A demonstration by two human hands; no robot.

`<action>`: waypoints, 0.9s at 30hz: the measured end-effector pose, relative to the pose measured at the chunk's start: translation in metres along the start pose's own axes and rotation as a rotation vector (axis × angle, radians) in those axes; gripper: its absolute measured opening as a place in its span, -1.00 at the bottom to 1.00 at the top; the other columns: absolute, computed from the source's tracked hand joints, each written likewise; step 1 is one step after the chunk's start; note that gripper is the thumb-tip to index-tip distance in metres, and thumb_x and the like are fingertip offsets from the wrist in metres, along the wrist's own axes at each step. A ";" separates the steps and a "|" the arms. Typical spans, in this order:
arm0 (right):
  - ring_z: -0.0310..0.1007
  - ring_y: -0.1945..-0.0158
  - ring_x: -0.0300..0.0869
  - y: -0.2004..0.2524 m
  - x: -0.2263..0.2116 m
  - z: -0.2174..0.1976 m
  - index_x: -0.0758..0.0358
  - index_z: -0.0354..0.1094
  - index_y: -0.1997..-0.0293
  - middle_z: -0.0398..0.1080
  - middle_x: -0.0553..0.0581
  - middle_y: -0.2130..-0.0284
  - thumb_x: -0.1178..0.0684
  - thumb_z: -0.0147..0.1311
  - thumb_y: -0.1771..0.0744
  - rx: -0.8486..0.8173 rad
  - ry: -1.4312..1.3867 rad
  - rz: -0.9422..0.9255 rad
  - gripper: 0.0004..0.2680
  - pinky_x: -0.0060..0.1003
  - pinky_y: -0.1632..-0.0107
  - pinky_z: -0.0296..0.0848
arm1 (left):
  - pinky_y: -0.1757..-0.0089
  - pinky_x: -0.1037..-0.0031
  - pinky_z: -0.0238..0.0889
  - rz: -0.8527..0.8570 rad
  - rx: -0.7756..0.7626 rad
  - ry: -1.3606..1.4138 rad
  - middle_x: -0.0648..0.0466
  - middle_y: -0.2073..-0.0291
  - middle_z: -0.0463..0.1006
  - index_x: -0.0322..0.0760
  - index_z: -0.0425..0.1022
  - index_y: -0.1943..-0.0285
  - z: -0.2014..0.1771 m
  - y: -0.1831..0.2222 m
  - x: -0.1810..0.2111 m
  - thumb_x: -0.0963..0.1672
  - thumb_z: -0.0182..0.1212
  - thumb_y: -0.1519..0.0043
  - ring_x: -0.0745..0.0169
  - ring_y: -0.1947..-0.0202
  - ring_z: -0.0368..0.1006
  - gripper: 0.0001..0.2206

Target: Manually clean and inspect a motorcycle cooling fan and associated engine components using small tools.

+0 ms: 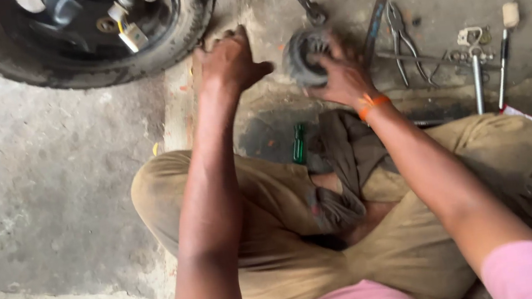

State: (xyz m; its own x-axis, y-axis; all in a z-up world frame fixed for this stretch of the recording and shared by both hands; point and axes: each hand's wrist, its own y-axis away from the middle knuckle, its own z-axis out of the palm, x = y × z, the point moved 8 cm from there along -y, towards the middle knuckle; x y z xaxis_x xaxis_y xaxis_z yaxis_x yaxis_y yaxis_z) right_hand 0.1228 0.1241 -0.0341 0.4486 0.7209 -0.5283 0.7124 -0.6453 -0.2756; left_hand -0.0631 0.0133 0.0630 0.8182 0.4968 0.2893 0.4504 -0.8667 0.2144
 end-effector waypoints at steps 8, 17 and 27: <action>-0.25 -0.53 0.44 0.006 0.006 0.029 0.09 -0.01 -0.50 -0.33 0.52 -0.50 -0.30 0.47 -0.08 -0.050 -0.044 0.023 -0.13 0.22 -0.45 0.03 | -0.26 -0.12 0.09 -0.027 -0.036 -0.143 -0.19 -0.28 0.40 -0.37 0.36 -0.29 0.041 -0.018 -0.024 0.13 0.55 0.04 -0.18 -0.30 0.32 -0.19; 0.21 -0.41 0.34 0.019 0.006 0.022 0.18 0.02 -0.44 0.07 0.42 -0.37 -0.24 0.43 -0.16 0.101 -0.146 -0.033 -0.24 0.08 -0.41 0.31 | -0.29 -0.38 -0.32 -0.115 -0.002 -0.170 -0.19 -0.54 -0.19 -0.20 0.08 -0.51 0.024 0.000 -0.015 0.17 0.50 0.04 -0.36 -0.50 -0.22 -0.02; 0.07 -0.43 0.40 0.032 0.007 0.047 0.11 0.55 -0.04 -0.11 0.58 -0.44 -0.33 0.39 -0.20 0.157 -0.123 -0.077 -0.56 0.08 -0.39 0.22 | -0.28 0.08 0.19 -0.164 0.081 -0.011 -0.31 -0.31 0.39 -0.44 0.42 -0.27 0.036 0.008 -0.043 0.21 0.36 -0.07 -0.25 -0.31 0.34 -0.22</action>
State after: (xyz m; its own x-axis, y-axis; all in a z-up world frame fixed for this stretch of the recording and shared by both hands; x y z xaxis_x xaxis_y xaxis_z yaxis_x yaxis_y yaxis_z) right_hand 0.1234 0.0964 -0.0839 0.3205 0.7394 -0.5921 0.6450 -0.6281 -0.4353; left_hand -0.0821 -0.0164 0.0187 0.7348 0.6320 0.2465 0.6054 -0.7748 0.1818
